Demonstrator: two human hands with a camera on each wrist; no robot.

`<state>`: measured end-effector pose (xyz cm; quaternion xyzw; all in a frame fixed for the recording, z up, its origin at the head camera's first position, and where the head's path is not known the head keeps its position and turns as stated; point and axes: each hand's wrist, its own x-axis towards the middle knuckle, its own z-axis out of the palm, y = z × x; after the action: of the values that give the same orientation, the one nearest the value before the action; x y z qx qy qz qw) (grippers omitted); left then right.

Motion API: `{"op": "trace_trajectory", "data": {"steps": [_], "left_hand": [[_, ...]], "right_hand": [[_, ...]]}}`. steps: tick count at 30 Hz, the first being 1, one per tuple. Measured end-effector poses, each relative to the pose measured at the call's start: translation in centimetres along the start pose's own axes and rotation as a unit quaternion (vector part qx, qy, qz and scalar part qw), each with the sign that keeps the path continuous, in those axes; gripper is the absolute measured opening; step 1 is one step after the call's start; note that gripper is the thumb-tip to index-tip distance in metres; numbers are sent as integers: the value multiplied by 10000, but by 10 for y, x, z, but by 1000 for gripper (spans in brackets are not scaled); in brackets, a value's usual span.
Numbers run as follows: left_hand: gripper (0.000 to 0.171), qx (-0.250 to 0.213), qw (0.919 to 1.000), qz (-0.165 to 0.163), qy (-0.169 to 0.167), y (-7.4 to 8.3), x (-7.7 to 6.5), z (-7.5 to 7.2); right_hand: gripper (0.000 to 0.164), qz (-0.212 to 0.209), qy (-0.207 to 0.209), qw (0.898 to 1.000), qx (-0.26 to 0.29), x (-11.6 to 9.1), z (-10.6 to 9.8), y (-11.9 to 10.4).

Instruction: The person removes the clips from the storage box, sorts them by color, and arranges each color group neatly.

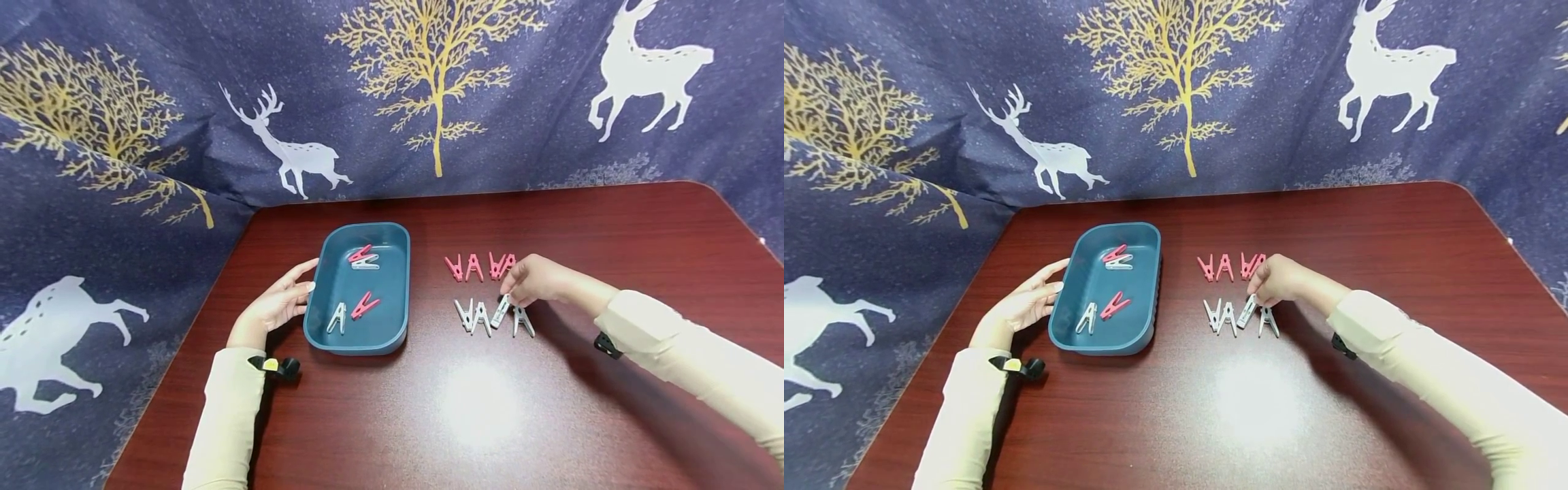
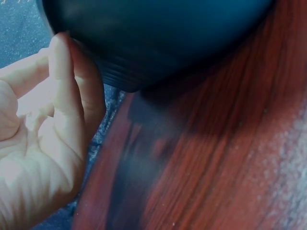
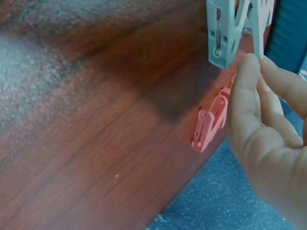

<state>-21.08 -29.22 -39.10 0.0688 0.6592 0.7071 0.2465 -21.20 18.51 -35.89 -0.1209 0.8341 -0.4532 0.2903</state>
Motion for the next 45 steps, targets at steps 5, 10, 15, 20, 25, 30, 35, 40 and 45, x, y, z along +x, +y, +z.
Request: {"op": "trace_trajectory", "data": {"steps": [5, 10, 15, 20, 25, 30, 35, 40, 45], "left_hand": [[56, -81, 10000, -45, -15, 6, -3, 7], [57, -74, 9999, -69, -40, 12, -6, 12], [58, -7, 9999, -120, 0, 13, -7, 14], [58, -2, 9999, -107, -37, 14, -7, 15], [57, 4, 10000, -66, -68, 11, -4, 11], [56, 45, 10000, -32, -12, 4, -1, 3], [56, 62, 10000, -14, -15, 3, -1, 2], [55, 85, 10000, 7, -18, 1, 0, 0], [56, -21, 10000, -42, -15, 7, -3, 6]], "right_hand": [[21, -331, 10, 9986, -423, -1, 1, 2], [14, -714, 88, 9925, -991, 0, 1, 3], [11, -740, 211, 9875, -1379, 1, 0, 3], [10, -853, 276, 9845, -1506, 2, -3, 5], [9, -953, 396, 9839, -1457, 2, -5, 0], [11, -1037, 629, 9808, -1529, 3, -6, -16], [10, -1064, 872, 9790, -1507, 5, -4, -32], [11, -1119, 894, 9815, -1270, 8, 2, -51], [11, -1358, 807, 9800, -1210, 14, 9, -70]]}}
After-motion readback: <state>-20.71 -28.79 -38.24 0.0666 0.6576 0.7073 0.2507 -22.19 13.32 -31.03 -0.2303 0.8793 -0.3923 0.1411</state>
